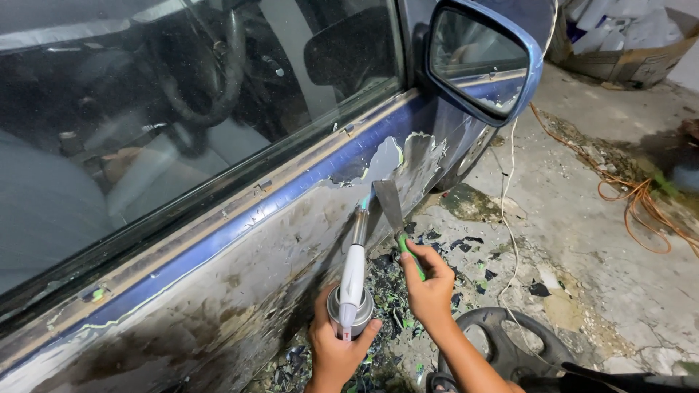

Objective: The person uses a blowtorch to heat the surface of a blue car door and a scraper to remove old paint. The person works along the door panel, heating and scraping repeatedly to strip away the paint layer.

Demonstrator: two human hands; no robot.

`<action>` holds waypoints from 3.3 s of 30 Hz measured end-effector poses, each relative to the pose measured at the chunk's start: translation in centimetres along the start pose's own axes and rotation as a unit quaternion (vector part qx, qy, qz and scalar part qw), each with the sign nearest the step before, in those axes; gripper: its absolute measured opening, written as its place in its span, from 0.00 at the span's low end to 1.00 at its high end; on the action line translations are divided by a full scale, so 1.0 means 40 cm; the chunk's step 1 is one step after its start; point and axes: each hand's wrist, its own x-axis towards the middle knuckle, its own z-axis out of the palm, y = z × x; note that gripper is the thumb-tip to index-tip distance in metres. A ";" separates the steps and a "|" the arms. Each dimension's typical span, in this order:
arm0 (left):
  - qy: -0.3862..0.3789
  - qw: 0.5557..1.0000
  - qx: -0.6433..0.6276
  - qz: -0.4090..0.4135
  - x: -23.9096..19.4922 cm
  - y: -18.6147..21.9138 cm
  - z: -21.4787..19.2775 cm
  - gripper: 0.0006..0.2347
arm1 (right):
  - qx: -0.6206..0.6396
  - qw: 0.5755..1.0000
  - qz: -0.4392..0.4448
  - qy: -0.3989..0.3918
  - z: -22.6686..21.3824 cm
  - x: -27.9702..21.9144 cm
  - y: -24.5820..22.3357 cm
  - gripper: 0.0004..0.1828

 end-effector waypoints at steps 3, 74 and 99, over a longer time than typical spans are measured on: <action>0.003 0.999 -0.017 0.033 0.001 0.004 0.003 0.36 | 0.010 1.000 0.002 0.005 0.005 0.035 0.018 0.12; -0.011 1.000 -0.004 0.008 -0.005 -0.008 0.000 0.37 | 0.026 0.993 0.111 0.024 0.018 0.085 -0.092 0.07; -0.022 0.999 -0.011 -0.024 0.027 0.009 0.042 0.36 | 0.007 1.000 -0.002 -0.012 -0.061 0.110 0.061 0.11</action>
